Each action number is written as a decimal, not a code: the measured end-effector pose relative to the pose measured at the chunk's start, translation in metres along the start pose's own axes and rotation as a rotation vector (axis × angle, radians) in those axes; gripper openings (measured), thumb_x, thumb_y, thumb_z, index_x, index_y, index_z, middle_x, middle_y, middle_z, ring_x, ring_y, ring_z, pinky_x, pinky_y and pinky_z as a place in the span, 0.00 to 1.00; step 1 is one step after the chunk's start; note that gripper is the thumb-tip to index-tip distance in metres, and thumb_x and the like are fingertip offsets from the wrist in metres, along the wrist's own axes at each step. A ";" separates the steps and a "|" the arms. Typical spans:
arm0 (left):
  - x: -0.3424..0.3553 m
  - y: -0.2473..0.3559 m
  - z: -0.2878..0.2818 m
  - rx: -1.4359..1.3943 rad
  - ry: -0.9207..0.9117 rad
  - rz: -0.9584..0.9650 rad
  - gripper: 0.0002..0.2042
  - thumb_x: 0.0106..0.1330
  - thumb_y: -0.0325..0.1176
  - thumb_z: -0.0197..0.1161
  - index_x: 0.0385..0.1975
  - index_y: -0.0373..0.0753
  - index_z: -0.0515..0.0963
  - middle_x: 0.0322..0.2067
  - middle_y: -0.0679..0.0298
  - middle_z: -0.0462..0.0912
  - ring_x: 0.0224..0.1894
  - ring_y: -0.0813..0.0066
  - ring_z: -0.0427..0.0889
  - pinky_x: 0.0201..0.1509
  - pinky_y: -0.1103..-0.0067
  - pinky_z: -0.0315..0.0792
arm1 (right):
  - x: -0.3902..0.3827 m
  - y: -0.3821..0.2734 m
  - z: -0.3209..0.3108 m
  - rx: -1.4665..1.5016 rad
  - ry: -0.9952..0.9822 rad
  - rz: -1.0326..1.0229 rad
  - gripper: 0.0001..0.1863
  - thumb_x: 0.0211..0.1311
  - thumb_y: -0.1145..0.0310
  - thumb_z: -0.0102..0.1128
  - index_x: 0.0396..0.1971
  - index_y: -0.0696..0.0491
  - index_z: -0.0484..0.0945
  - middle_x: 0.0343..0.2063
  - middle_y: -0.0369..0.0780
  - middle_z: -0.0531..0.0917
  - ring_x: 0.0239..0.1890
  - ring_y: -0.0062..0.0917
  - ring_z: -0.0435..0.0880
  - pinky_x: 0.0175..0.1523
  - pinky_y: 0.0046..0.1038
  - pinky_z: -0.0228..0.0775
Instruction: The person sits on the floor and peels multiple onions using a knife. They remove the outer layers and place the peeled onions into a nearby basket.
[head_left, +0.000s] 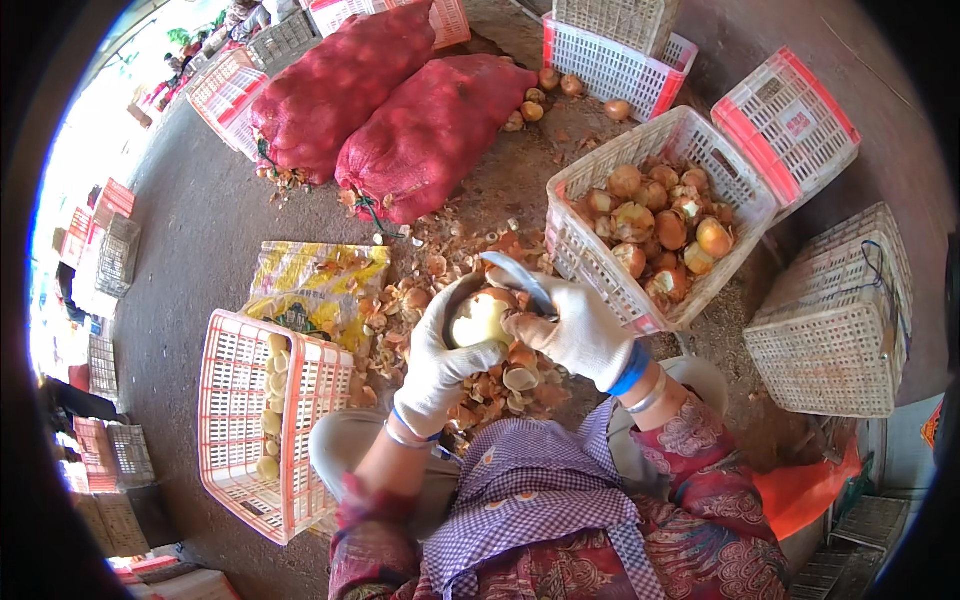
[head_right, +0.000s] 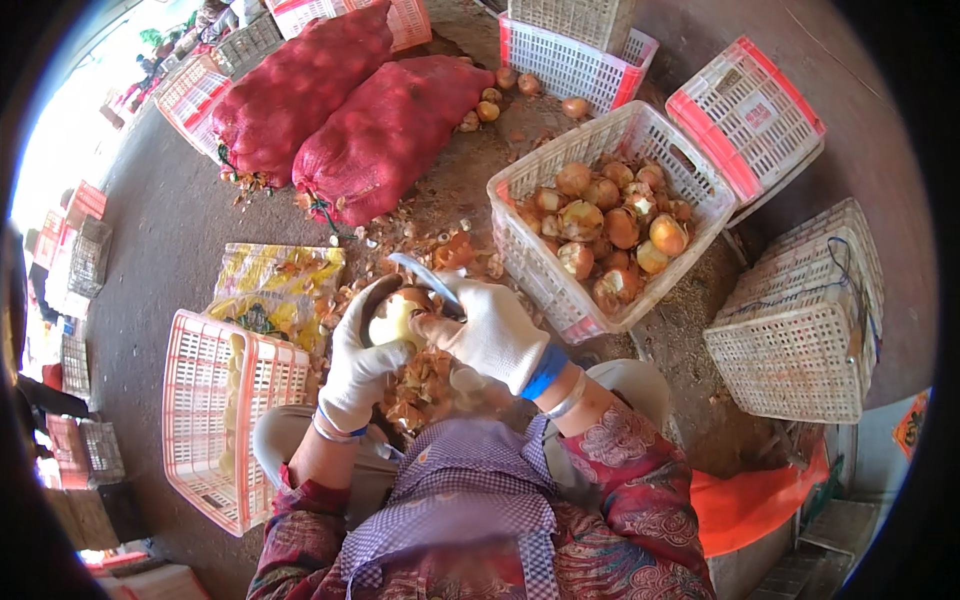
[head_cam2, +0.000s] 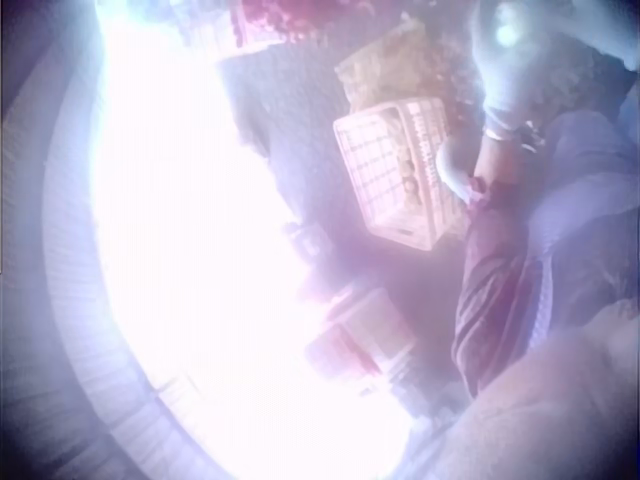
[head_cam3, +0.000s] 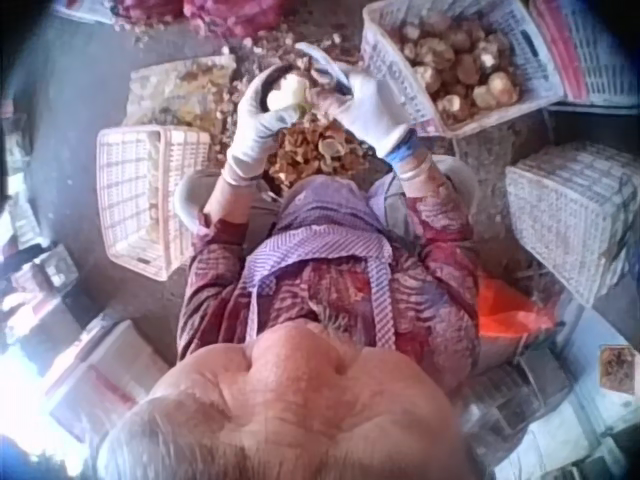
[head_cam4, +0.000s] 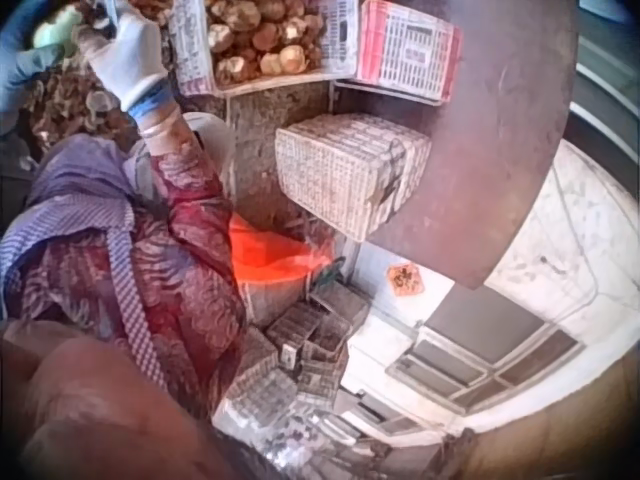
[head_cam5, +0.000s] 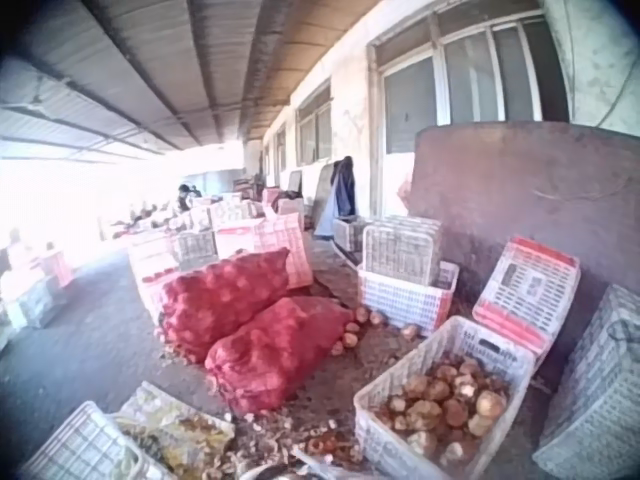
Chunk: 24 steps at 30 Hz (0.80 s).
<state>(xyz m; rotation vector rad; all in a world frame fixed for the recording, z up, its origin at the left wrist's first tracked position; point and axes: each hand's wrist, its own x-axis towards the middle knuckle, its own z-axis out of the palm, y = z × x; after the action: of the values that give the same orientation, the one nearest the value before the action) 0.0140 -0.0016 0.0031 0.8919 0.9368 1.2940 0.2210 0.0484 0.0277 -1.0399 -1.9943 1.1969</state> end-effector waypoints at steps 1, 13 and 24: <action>0.001 -0.001 -0.002 -0.061 -0.053 -0.027 0.51 0.41 0.36 0.88 0.70 0.31 0.67 0.61 0.58 0.78 0.63 0.67 0.77 0.69 0.71 0.70 | 0.001 0.004 0.006 0.123 0.055 -0.045 0.21 0.71 0.66 0.66 0.60 0.58 0.78 0.45 0.45 0.87 0.47 0.24 0.86 0.51 0.28 0.78; -0.009 0.008 -0.001 0.064 -0.129 0.006 0.55 0.40 0.37 0.89 0.71 0.29 0.64 0.63 0.56 0.76 0.64 0.66 0.76 0.70 0.69 0.69 | 0.000 0.013 0.010 0.196 0.104 -0.189 0.15 0.70 0.70 0.63 0.53 0.60 0.81 0.36 0.49 0.88 0.39 0.27 0.89 0.44 0.31 0.79; -0.011 0.017 0.003 0.244 -0.158 0.045 0.52 0.43 0.35 0.88 0.71 0.30 0.65 0.65 0.55 0.74 0.65 0.65 0.74 0.71 0.69 0.68 | -0.005 0.001 0.013 0.212 0.184 -0.061 0.15 0.71 0.73 0.58 0.52 0.62 0.83 0.38 0.47 0.90 0.41 0.25 0.89 0.46 0.31 0.80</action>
<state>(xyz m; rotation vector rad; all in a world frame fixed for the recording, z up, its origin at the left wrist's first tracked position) 0.0094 -0.0116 0.0208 1.1930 0.9671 1.1430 0.2134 0.0390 0.0207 -0.9399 -1.7058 1.2049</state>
